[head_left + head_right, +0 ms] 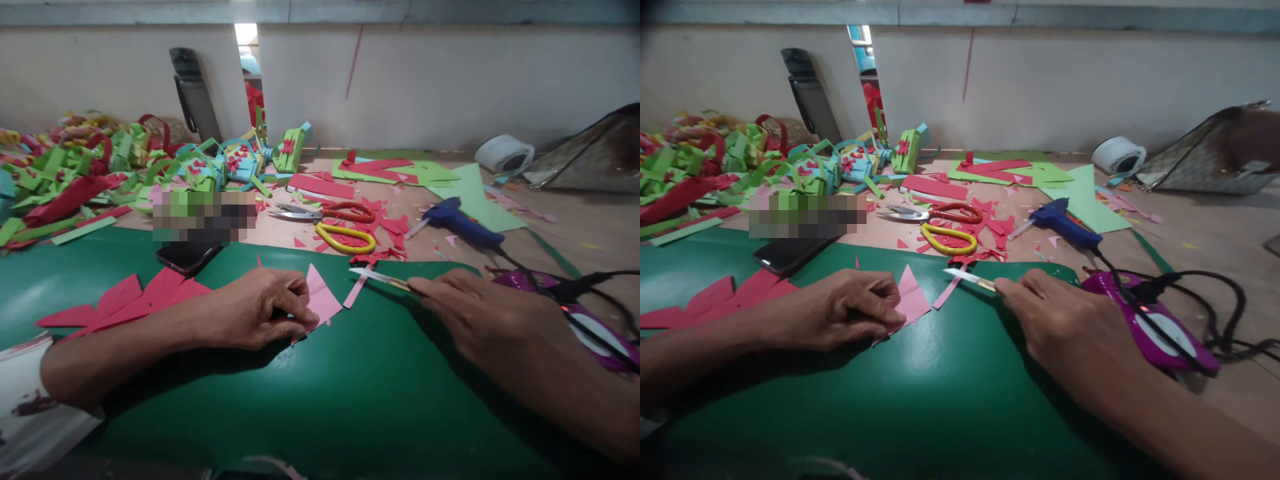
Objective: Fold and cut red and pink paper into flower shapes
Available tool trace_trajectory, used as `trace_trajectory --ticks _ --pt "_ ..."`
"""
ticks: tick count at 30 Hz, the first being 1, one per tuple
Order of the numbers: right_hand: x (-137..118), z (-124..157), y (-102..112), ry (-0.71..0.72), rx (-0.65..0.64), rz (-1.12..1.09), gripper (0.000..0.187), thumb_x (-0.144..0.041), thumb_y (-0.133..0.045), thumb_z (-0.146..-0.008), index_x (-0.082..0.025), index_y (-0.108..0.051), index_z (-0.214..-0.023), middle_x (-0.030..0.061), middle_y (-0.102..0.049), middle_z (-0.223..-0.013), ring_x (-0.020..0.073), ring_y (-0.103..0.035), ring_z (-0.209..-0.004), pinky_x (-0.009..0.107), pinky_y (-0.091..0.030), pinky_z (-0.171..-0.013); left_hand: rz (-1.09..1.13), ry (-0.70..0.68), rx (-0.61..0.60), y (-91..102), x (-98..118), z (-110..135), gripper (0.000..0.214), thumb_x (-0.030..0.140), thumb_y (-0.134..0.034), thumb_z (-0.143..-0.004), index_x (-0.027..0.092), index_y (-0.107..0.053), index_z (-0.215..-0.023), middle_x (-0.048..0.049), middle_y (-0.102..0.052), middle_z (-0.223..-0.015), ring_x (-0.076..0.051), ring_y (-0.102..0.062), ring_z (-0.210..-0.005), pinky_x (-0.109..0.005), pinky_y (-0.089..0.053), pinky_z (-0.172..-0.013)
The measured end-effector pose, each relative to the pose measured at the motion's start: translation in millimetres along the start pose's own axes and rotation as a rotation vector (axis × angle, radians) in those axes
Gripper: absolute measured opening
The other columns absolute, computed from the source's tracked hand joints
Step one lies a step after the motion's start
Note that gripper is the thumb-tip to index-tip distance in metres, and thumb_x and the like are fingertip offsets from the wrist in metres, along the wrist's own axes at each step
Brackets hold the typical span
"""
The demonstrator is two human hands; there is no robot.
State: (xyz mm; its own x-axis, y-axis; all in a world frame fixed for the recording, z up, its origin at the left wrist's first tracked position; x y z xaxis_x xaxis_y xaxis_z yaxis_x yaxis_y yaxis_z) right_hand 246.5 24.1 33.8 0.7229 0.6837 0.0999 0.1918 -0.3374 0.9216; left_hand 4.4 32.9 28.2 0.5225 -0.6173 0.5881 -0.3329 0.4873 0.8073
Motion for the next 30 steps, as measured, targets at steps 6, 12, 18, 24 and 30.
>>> trace_trajectory --ticks 6,12,18,24,30 --pt "-7 -16 5 0.031 -0.034 0.38 0.019 -0.017 -0.049 -0.089 -0.009 -0.065 -0.096 0.0203 -0.063 -0.092 0.0373 -0.056 -0.09 0.047 -0.043 -0.073 -0.044 -0.011 0.054 -3.9 2 2 0.019 0.021 -0.052 -0.089 0.017 -0.064 -0.074 0.0 -0.049 -0.083 -0.01 -0.049 -0.073 -0.021 -0.035 -0.065" --pt "-41 -52 -3 0.139 -0.086 -0.129 0.015 -0.012 -0.051 -0.087 -0.014 -0.066 -0.089 0.0124 -0.066 -0.087 0.0249 -0.059 -0.081 0.039 -0.047 -0.073 -0.076 -0.055 0.153 -3.7 0 3 0.021 0.016 -0.043 -0.091 0.02 -0.064 -0.093 -0.0051 -0.056 -0.098 -0.015 -0.052 -0.089 -0.026 -0.039 -0.076" --pt "-52 -69 -16 0.222 -0.069 -0.156 0.023 -0.002 -0.047 -0.084 -0.011 -0.065 -0.095 0.0143 -0.066 -0.091 0.0234 -0.059 -0.081 0.038 -0.048 -0.073 -0.032 0.059 0.323 -6.3 -4 8 0.054 0.042 -0.06 -0.08 0.015 -0.047 -0.125 -0.0115 -0.057 -0.111 -0.023 -0.054 -0.096 -0.035 -0.043 -0.083" --pt "-50 -70 -24 0.214 0.046 -0.282 0.024 -0.009 -0.045 -0.09 -0.015 -0.067 -0.089 0.0115 -0.065 -0.09 0.0199 -0.06 -0.081 0.032 -0.048 -0.07 -0.08 0.151 0.345 -11.1 -1 6 0.064 0.046 -0.067 -0.071 0.014 -0.047 -0.122 -0.0128 -0.058 -0.107 -0.026 -0.054 -0.093 -0.038 -0.044 -0.079" --pt "-51 -73 -17 0.221 0.141 -0.429 0.021 -0.007 -0.046 -0.088 -0.013 -0.065 -0.083 0.0145 -0.064 -0.094 0.0225 -0.058 -0.089 0.036 -0.048 -0.077 -0.058 0.187 0.388 -6.9 4 0 0.02 0.032 -0.055 -0.083 0.016 -0.06 -0.094 -0.0053 -0.061 -0.084 -0.018 -0.054 -0.077 -0.03 -0.04 -0.068"
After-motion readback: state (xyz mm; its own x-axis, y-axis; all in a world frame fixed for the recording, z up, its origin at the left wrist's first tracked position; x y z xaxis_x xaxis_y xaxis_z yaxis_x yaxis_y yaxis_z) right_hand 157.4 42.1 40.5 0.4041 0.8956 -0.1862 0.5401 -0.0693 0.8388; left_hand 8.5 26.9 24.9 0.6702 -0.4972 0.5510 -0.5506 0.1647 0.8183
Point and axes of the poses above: each hand's wrist, its own z-axis away from the middle knuckle, its own y-axis out of the back of the hand, x = y × z, the point moved 4 cm from there along -z, towards the middle knuckle
